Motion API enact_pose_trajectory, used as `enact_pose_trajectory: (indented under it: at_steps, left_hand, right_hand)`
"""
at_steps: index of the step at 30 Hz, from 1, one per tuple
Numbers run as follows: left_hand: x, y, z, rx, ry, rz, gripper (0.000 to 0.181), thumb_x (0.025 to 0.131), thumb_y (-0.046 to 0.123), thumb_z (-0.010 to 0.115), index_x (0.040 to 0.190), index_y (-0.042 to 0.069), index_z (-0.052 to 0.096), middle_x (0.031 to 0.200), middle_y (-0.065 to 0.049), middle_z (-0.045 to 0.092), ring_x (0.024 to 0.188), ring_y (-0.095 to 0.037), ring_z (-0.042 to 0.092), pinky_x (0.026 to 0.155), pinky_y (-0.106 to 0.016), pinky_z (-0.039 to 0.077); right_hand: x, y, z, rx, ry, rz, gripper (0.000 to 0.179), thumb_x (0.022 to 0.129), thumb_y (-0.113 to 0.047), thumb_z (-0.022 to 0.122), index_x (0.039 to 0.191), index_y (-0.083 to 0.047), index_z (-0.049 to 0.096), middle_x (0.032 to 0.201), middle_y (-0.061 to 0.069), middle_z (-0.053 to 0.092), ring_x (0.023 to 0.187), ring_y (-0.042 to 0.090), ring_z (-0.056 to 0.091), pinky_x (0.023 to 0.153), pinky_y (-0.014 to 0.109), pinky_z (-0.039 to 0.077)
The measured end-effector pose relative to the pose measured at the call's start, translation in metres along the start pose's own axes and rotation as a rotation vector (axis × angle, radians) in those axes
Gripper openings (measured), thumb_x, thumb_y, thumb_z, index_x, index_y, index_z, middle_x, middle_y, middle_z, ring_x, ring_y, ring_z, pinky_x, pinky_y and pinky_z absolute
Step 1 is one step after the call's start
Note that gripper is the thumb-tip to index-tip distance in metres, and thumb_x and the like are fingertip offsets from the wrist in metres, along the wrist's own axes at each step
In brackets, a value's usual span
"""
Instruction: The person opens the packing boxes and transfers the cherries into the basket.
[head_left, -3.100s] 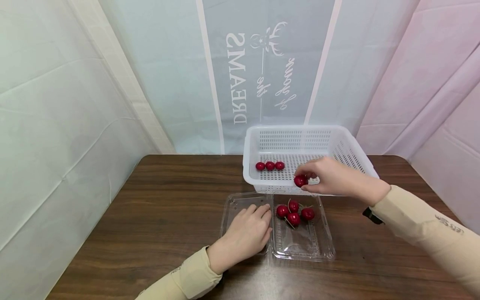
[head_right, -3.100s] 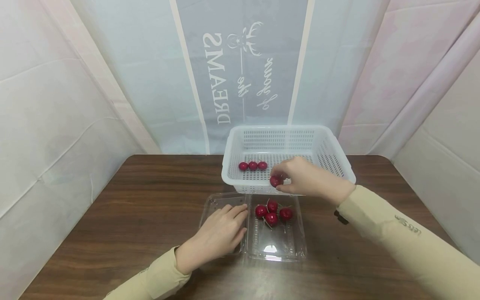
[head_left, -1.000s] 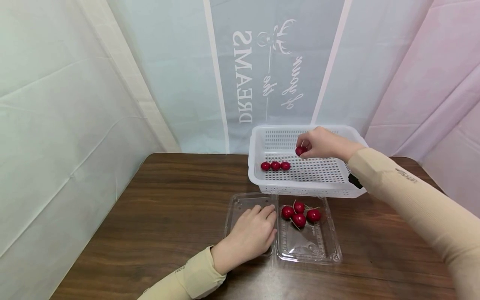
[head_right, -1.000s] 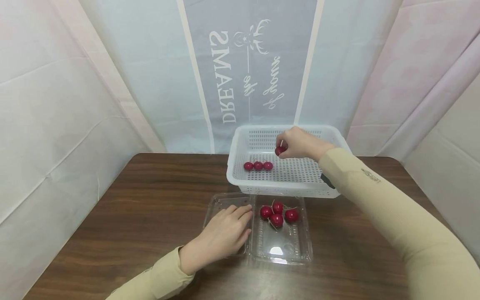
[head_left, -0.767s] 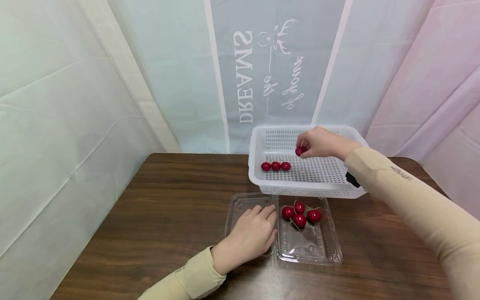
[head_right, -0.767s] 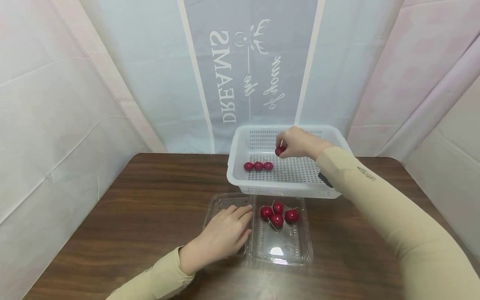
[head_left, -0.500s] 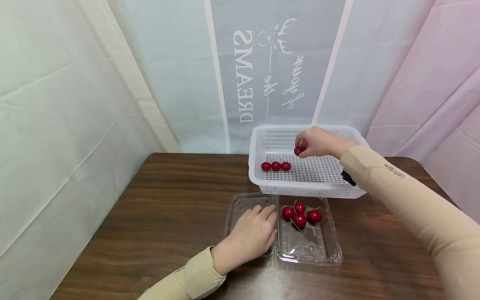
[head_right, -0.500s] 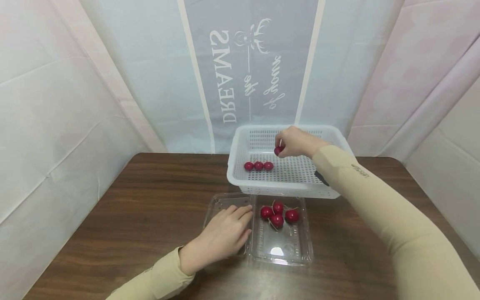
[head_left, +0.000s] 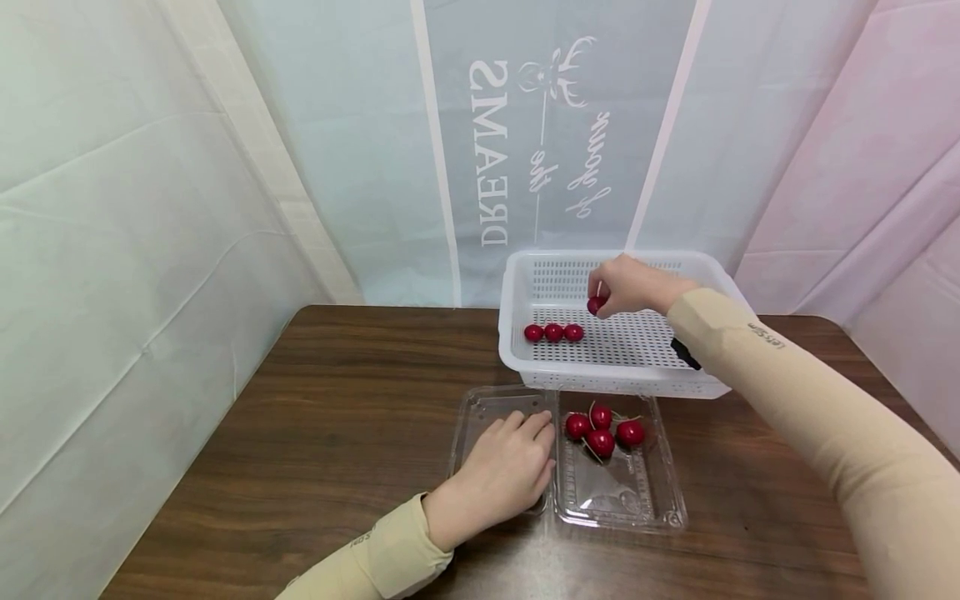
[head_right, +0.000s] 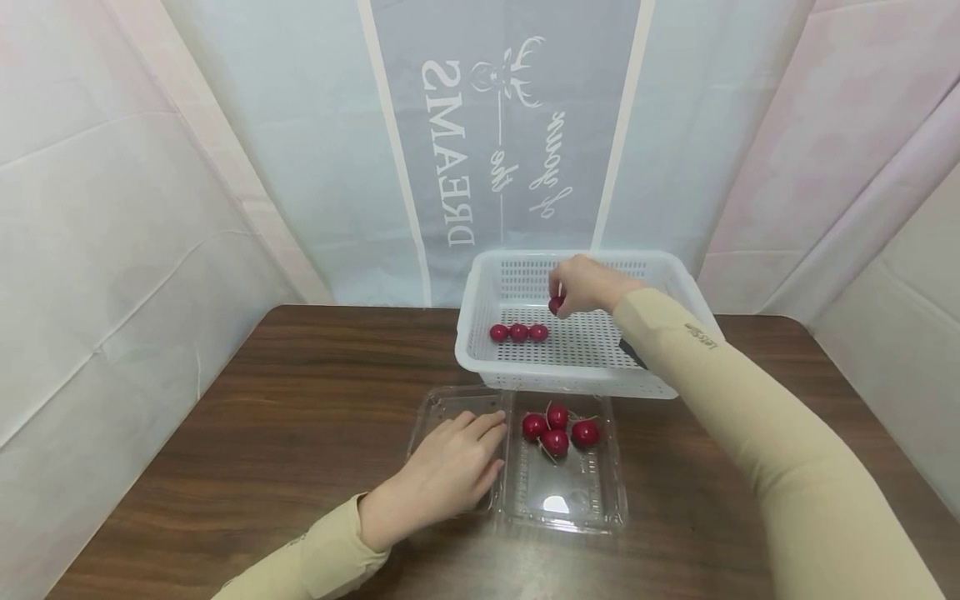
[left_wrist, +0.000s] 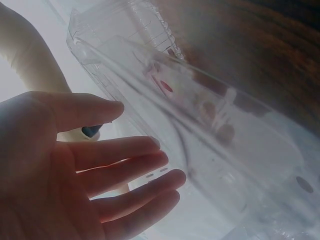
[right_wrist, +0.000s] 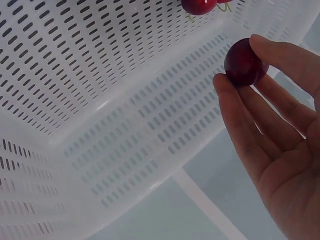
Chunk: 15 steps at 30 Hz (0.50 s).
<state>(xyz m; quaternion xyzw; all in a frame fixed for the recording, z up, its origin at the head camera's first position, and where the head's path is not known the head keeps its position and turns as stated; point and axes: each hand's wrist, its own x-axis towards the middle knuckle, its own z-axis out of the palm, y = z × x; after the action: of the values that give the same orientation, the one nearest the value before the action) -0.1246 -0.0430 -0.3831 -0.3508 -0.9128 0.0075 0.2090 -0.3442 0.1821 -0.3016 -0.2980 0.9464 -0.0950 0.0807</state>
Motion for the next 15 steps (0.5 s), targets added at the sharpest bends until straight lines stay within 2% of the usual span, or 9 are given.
enact_pose_trajectory:
  at_steps: [15]
  left_hand:
    - [0.0, 0.0, 0.001, 0.011, -0.005, 0.001, 0.03, 0.084, 0.031, 0.065, 0.105, 0.009, 0.067, 0.119, -0.005, 0.064, 0.091, -0.018, 0.061, 0.069, -0.029, 0.051]
  right_hand:
    - [0.012, 0.002, 0.008, -0.009, -0.055, 0.066, 0.02, 0.071, -0.007, 0.076, 0.09, -0.005, 0.068, 0.086, 0.009, 0.071, 0.08, 0.02, 0.065, 0.072, 0.035, 0.053]
